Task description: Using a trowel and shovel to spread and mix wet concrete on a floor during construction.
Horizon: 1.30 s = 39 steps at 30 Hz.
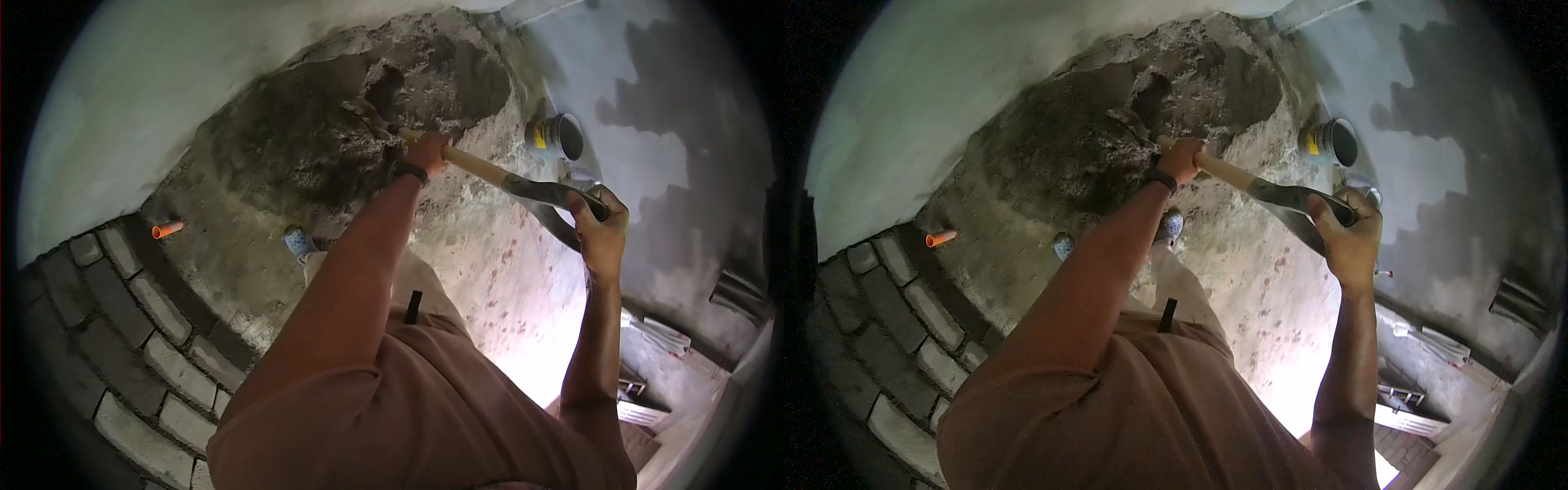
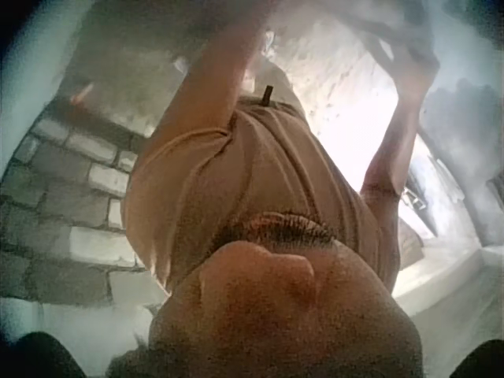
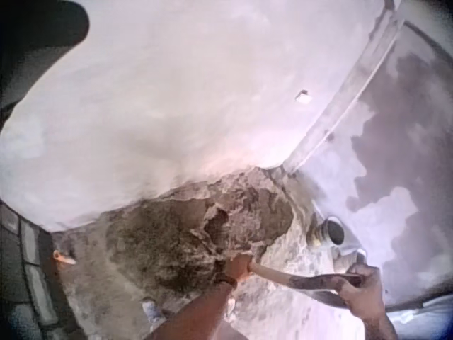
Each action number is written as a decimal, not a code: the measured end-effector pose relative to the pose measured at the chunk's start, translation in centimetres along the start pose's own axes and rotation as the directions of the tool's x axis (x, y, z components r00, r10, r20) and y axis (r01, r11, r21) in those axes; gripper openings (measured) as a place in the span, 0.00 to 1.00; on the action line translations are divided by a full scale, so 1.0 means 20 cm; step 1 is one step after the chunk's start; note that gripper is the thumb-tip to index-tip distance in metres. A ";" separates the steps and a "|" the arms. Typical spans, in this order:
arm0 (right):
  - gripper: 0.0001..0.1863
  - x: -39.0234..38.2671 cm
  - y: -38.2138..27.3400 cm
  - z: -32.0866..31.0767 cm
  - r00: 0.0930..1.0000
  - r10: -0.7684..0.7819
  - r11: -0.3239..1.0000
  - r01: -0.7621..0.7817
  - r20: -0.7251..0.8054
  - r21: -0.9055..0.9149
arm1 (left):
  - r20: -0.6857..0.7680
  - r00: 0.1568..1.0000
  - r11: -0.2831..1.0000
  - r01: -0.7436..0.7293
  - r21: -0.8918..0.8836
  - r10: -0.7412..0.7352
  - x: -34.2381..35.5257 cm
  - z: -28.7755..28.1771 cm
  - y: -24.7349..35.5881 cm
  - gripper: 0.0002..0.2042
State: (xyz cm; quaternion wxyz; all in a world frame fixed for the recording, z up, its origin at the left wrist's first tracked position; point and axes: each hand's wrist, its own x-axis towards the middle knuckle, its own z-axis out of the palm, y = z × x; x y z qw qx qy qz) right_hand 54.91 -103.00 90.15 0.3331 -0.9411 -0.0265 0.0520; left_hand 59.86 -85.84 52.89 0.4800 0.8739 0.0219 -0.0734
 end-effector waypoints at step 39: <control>0.22 -1.59 0.16 0.64 0.830 -0.160 0.909 0.336 0.534 -0.249 | 0.098 0.542 0.544 0.839 -0.005 -0.835 -3.75 -0.68 -0.49 0.27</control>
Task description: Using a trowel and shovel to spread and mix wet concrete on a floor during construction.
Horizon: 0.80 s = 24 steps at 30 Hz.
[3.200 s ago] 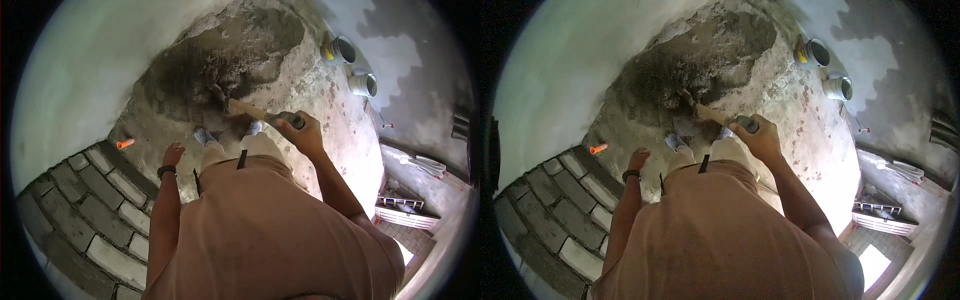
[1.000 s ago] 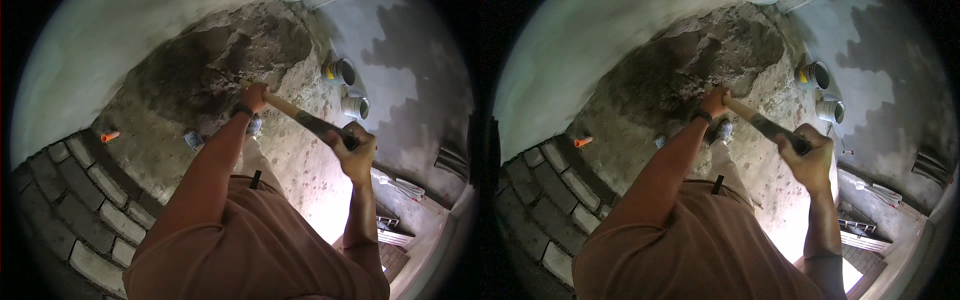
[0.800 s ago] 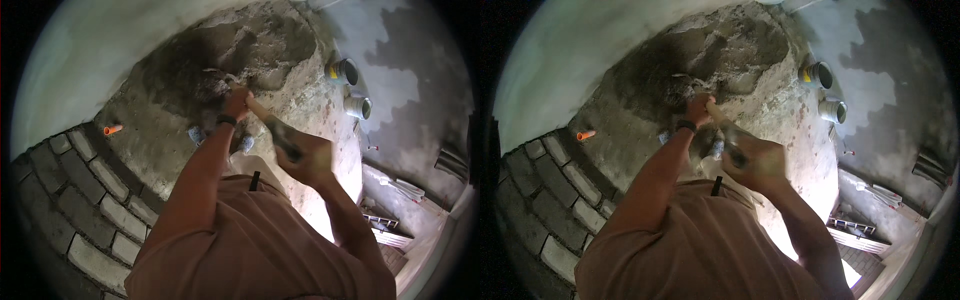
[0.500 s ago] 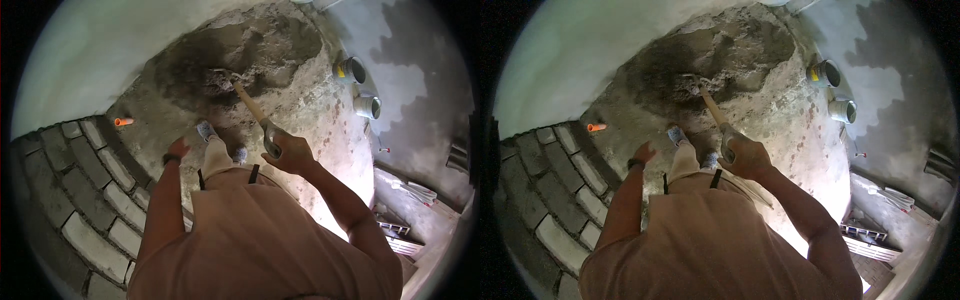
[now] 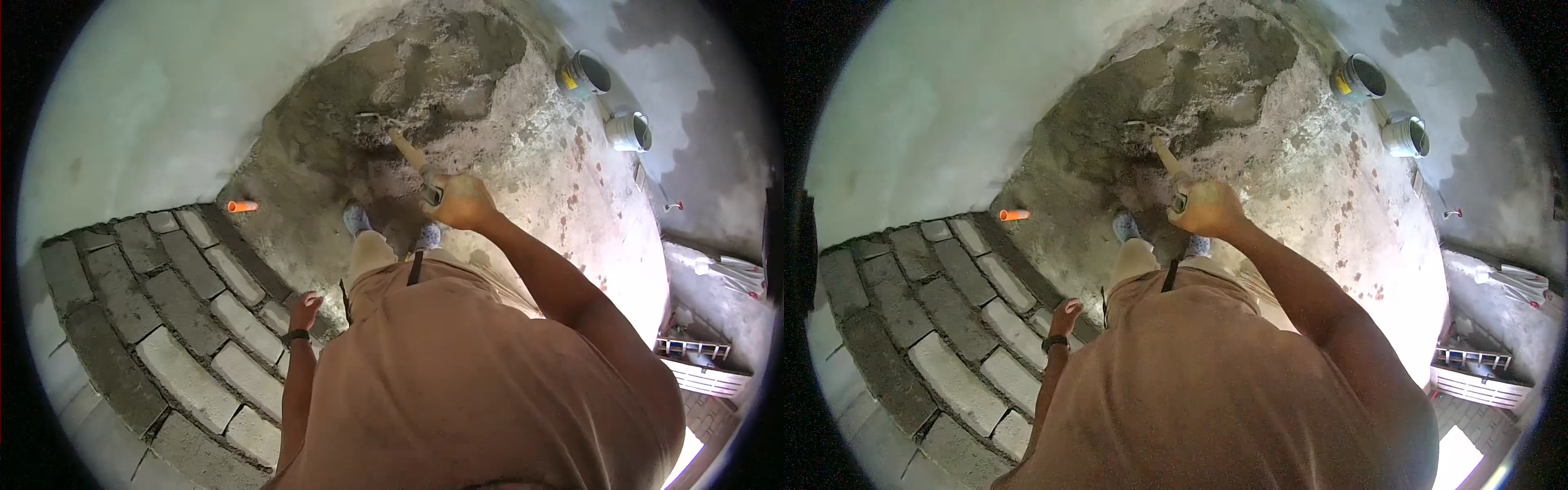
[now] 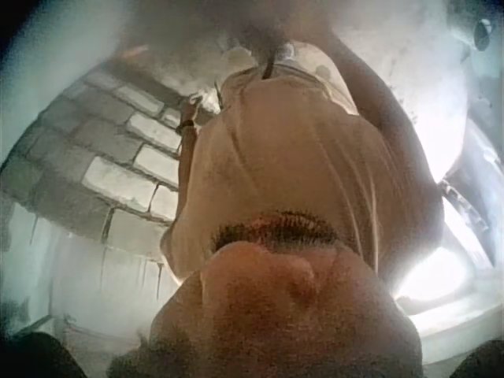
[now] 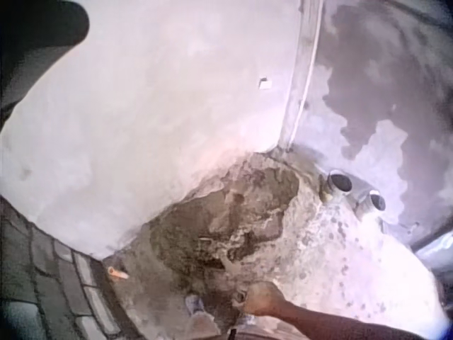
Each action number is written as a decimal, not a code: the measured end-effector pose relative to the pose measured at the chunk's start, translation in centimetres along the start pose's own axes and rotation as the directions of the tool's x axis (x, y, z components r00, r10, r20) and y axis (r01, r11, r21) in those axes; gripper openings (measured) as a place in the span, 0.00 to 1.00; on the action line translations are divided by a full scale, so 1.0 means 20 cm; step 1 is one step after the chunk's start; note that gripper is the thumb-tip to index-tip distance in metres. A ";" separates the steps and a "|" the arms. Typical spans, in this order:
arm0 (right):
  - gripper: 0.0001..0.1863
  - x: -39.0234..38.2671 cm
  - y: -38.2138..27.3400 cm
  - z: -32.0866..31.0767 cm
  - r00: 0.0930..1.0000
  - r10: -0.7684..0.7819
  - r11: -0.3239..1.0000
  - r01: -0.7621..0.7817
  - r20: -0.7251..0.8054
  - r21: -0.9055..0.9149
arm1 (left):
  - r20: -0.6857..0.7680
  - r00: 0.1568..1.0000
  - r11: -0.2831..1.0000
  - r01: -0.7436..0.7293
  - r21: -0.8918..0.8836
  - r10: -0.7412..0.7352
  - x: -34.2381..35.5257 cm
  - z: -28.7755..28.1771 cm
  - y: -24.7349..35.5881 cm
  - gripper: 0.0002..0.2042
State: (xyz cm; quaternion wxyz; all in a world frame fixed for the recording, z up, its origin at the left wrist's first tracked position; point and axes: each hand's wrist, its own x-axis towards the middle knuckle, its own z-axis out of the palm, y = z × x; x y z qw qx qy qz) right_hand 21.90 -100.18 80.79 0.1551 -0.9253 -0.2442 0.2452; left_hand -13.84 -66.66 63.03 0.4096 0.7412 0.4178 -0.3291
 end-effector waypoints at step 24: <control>0.27 -0.24 -1.21 -0.03 0.974 0.095 0.995 -0.096 0.208 -0.005 | 0.027 1.000 0.992 -0.017 0.124 0.013 0.52 -1.05 -0.73 0.23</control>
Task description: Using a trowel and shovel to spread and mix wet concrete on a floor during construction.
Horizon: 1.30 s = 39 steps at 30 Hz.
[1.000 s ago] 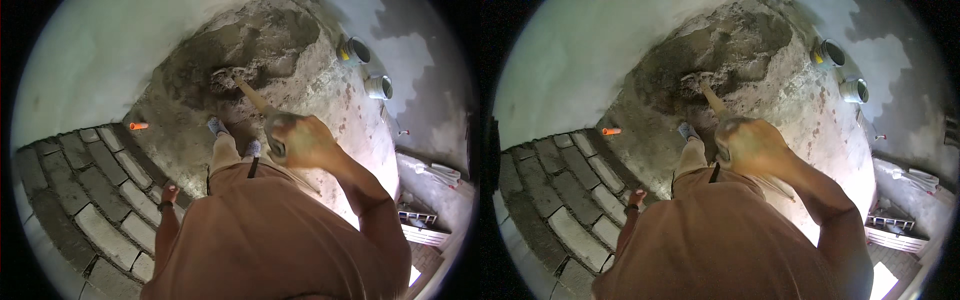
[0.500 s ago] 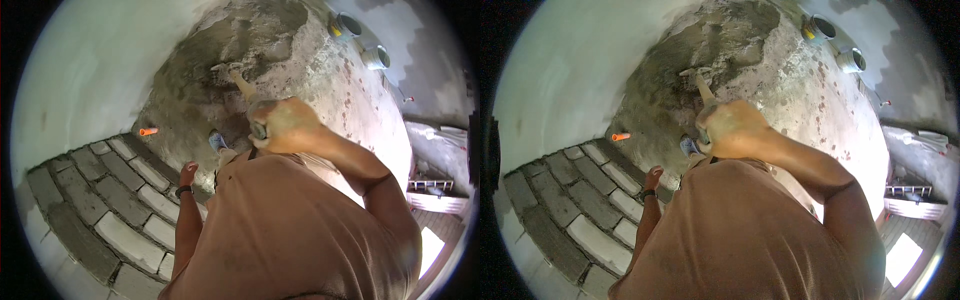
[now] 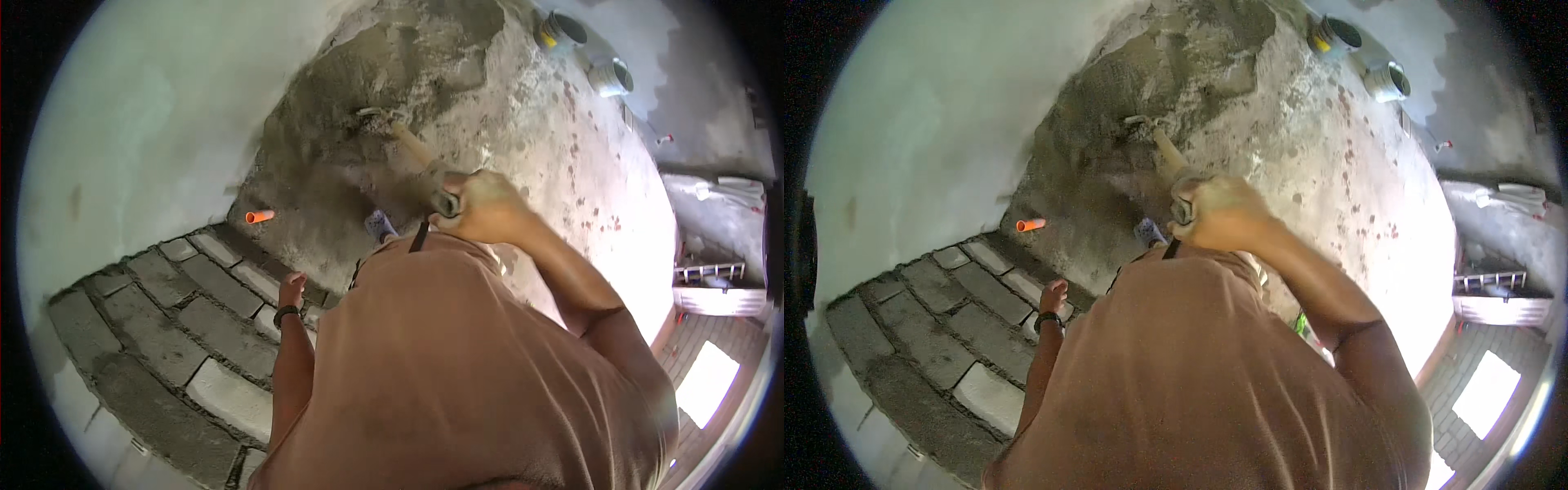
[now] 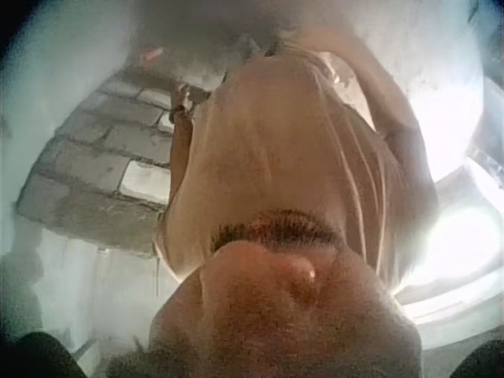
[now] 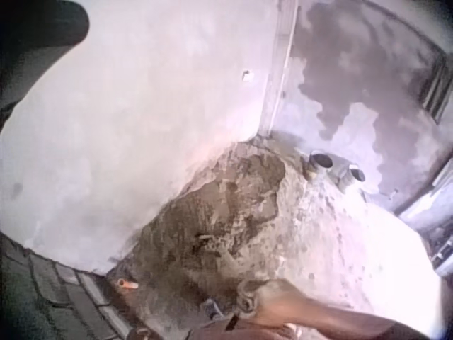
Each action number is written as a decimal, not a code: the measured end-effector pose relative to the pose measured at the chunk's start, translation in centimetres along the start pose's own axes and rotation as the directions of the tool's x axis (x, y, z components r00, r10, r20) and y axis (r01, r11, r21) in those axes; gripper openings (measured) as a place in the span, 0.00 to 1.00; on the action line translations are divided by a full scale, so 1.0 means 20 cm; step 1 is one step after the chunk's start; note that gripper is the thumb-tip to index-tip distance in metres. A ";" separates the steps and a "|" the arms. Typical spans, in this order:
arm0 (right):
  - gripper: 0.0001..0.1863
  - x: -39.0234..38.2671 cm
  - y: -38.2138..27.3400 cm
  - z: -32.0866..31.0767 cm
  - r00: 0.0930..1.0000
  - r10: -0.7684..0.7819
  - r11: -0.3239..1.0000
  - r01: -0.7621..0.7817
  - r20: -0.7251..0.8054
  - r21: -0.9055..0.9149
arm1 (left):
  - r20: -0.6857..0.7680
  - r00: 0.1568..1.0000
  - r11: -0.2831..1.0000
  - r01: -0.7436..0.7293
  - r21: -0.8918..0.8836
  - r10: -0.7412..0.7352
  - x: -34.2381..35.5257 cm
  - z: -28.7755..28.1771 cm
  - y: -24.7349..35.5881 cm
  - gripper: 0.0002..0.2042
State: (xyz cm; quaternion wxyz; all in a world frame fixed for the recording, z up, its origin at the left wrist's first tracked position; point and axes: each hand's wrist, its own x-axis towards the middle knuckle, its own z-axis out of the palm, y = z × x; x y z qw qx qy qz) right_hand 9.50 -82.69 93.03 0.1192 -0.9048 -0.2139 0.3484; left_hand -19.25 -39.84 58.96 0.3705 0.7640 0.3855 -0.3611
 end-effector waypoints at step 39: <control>0.11 -0.05 -0.25 0.08 0.932 -0.324 0.914 0.352 0.163 -0.202 | 0.041 0.978 0.972 -0.200 -0.123 0.207 0.30 -0.22 0.48 0.15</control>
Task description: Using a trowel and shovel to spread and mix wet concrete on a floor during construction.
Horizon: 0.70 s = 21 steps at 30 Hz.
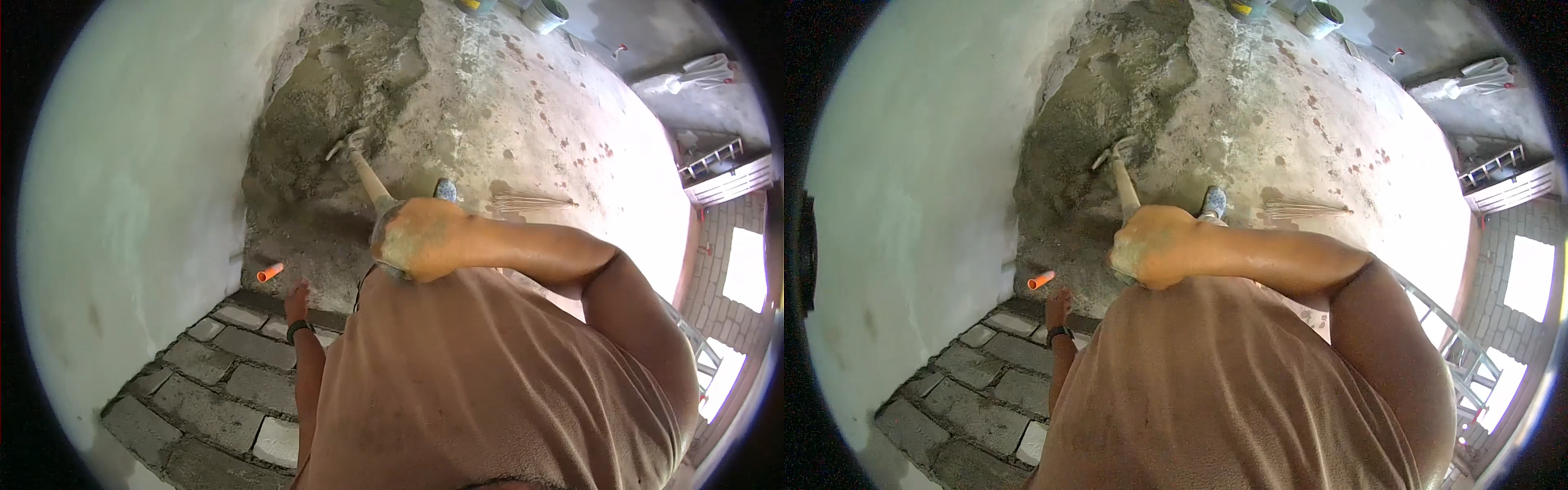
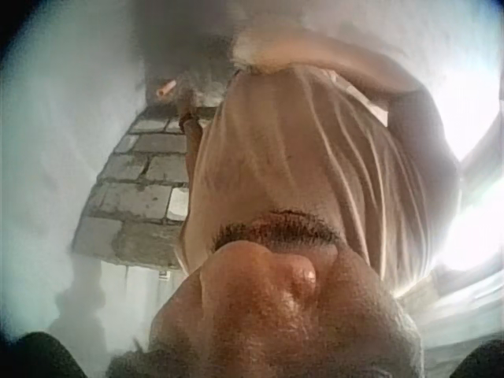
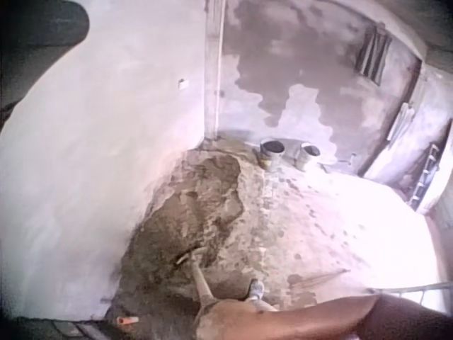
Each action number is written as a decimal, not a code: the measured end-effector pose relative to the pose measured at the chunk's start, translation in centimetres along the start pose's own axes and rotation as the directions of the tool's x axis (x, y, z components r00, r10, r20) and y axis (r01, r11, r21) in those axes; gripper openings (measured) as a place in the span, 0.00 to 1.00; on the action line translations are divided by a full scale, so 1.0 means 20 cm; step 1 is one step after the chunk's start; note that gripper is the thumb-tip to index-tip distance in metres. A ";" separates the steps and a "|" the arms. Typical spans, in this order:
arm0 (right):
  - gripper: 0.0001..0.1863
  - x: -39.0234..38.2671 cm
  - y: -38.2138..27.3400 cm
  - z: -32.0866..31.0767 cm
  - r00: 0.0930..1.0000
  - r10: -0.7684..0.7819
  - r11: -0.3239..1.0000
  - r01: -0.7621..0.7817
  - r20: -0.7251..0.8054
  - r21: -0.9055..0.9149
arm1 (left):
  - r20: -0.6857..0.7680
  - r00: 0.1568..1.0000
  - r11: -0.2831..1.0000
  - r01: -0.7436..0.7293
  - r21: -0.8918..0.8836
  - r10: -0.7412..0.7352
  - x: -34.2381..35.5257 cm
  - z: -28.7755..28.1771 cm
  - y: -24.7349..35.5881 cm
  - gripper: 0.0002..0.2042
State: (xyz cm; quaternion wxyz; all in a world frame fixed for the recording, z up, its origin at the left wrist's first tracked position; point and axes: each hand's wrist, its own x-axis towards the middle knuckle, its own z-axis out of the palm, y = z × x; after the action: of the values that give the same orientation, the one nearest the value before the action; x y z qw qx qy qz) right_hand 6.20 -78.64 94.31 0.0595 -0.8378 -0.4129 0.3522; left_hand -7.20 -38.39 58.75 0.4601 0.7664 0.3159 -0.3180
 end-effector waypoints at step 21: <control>0.19 -0.10 0.59 0.61 0.966 0.250 0.948 -0.232 -0.063 0.219 | 0.131 0.981 0.989 0.140 0.045 -0.145 -0.13 0.64 -0.11 0.25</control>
State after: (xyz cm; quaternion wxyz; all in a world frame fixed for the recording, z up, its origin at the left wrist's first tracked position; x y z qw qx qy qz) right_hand 5.19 -90.10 81.80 0.1224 -0.8860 -0.2649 0.3604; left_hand -13.00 -49.68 54.91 0.4427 0.7268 0.3327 -0.4064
